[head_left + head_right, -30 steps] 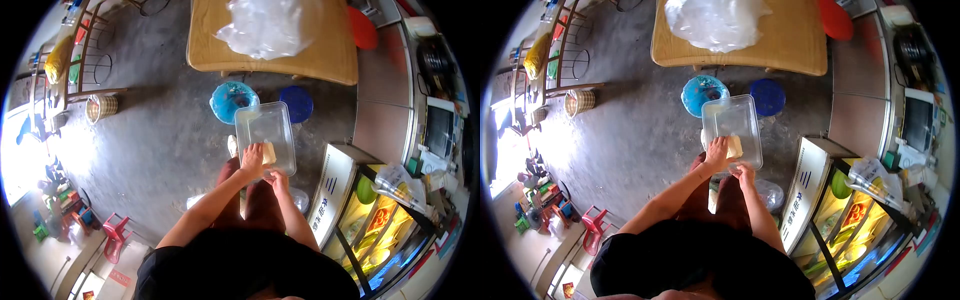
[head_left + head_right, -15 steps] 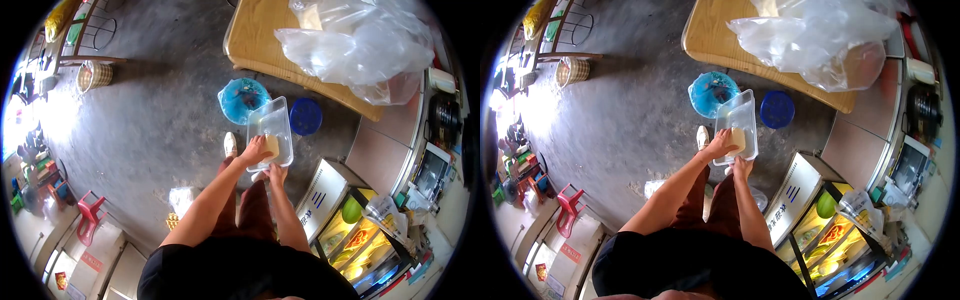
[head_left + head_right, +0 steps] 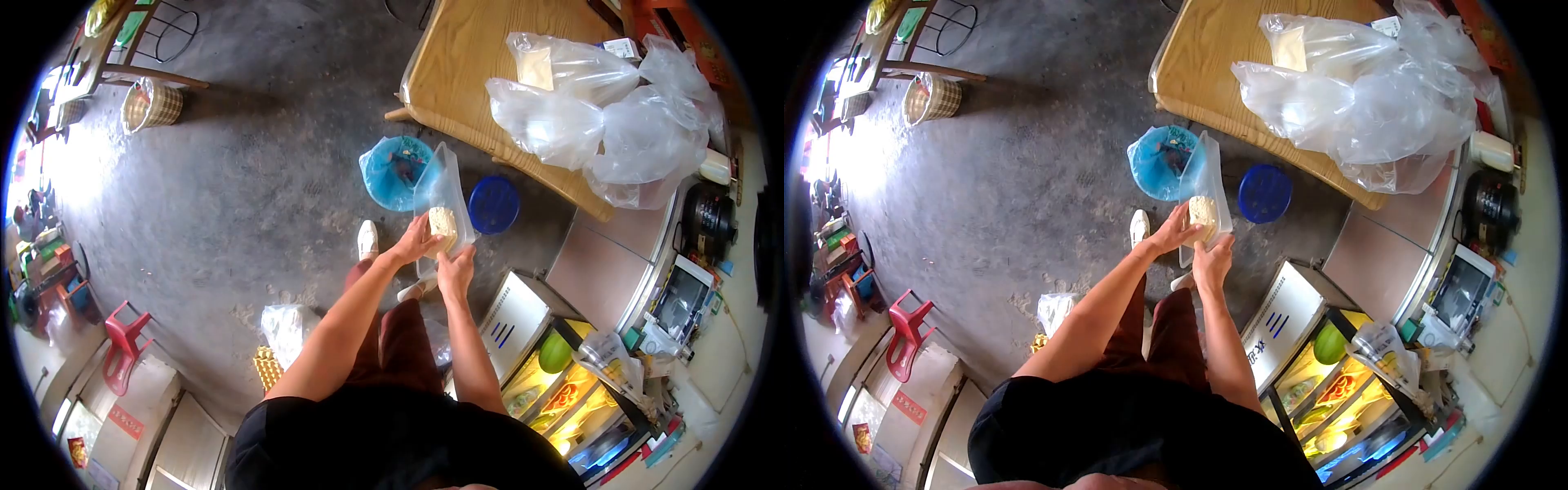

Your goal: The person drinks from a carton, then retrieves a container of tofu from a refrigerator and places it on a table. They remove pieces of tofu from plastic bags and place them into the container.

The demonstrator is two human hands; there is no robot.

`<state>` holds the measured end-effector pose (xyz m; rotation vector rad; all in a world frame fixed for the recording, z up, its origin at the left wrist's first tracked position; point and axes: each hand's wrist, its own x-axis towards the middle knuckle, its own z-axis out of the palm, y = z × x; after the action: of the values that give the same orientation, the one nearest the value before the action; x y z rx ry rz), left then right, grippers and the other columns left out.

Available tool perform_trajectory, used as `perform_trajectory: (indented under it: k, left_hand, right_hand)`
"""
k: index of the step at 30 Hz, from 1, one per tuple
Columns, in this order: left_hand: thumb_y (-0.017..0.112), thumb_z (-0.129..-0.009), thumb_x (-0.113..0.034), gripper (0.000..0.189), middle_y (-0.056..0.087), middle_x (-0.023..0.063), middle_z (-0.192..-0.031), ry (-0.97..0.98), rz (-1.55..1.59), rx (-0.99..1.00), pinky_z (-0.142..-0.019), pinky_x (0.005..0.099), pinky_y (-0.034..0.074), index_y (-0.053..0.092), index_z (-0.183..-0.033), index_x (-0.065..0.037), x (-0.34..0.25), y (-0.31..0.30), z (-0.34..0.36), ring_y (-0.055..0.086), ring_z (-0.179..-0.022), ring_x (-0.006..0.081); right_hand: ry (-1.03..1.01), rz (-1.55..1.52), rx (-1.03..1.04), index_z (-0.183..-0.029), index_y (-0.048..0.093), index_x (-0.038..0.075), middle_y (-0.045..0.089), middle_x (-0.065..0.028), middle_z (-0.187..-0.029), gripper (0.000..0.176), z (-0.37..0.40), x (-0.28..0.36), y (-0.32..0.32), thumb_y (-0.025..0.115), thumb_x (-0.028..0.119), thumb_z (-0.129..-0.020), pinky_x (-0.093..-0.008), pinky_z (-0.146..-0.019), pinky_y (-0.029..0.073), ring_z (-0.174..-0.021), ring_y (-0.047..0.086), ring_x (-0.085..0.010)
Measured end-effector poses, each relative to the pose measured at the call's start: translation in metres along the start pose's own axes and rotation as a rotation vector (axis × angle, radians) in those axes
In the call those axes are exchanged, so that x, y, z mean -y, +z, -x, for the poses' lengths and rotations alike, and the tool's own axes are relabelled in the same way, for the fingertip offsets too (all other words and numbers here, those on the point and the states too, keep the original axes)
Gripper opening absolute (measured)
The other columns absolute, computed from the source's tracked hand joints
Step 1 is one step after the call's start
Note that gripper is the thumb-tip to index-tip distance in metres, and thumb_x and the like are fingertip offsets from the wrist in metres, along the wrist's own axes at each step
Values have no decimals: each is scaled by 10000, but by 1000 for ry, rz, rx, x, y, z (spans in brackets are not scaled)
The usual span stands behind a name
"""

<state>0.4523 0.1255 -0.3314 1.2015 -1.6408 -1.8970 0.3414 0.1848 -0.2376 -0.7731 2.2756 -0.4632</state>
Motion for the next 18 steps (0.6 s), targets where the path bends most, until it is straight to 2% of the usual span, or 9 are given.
perform_trajectory:
  k: [1, 3, 6, 11, 13, 14, 15, 16, 18]
  left_hand:
    - [629, -887, -403, 776, 398, 229, -1333, 4, 2, -2, -1058, 402, 328, 263, -1439, 0, -1, -1, 1, 409, -1255, 344]
    - [623, -893, -406, 776, 387, 218, -1348, 0, 87, -2, -1068, 400, 315, 248, -1458, -27, -4, -3, 3, 398, -1269, 330]
    - [614, -900, -407, 765, 374, 206, -1370, 61, 112, -12, -1073, 406, 305, 243, -1468, -52, -10, -6, 4, 393, -1274, 324]
    - [620, -895, -407, 765, 383, 203, -1376, 43, 84, -9, -1075, 407, 301, 254, -1462, -47, -25, -12, 10, 375, -1297, 327]
    - [670, -849, -349, 734, 454, 233, -1296, 74, 10, -84, -1045, 415, 334, 331, -1402, -6, -46, -15, 15, 420, -1236, 369]
    - [703, -823, -338, 719, 484, 232, -1238, 42, -70, -160, -1003, 433, 365, 374, -1366, -2, -57, -13, 19, 445, -1185, 377]
    - [703, -823, -338, 719, 484, 232, -1238, 57, -83, -144, -1003, 433, 365, 374, -1366, -2, -65, -12, 23, 445, -1185, 377]
    - [717, -805, -346, 727, 490, 234, -1218, 47, -198, -184, -982, 444, 379, 387, -1354, -3, -73, -13, 26, 457, -1160, 385]
    - [758, -749, -379, 743, 515, 224, -1164, 24, -366, -242, -915, 469, 416, 436, -1308, -11, -97, -12, 33, 490, -1098, 397]
  right_hand:
    - [-4, 2, -3, -1072, 424, -45, 602, -285, -974, 427, 2, 5, -2, 662, 129, -763, -477, -813, 474, -923, 608, -441]
    - [-155, 100, -119, -1008, 445, -24, 605, -204, -881, 368, 8, 16, -6, 677, 112, -757, -417, -736, 497, -788, 641, -338]
    - [-152, 20, -98, -1055, 452, -27, 617, -196, -890, 410, 13, 32, -13, 682, 119, -749, -432, -795, 481, -851, 631, -352]
    - [-152, -25, -117, -1075, 471, -14, 632, -190, -916, 415, 22, 42, -25, 684, 118, -743, -417, -776, 493, -842, 642, -341]
    - [-127, -44, -115, -1067, 477, -6, 635, -182, -924, 402, 26, 45, -35, 682, 115, -743, -409, -762, 500, -835, 649, -322]
    - [-61, -130, -61, -1087, 480, -20, 634, -209, -961, 424, 27, 43, -37, 683, 121, -743, -423, -773, 503, -871, 646, -346]
    - [2, -216, -7, -1106, 484, -34, 632, -235, -997, 446, 27, 39, -40, 684, 127, -742, -436, -784, 506, -906, 644, -371]
    - [4, -235, -27, -1106, 484, -34, 632, -235, -997, 446, 27, 30, -40, 684, 127, -742, -436, -784, 506, -906, 644, -371]
    - [17, -464, 40, -1134, 508, -42, 652, -176, -992, 458, 28, 10, -46, 661, 107, -728, -396, -780, 516, -846, 660, -297]
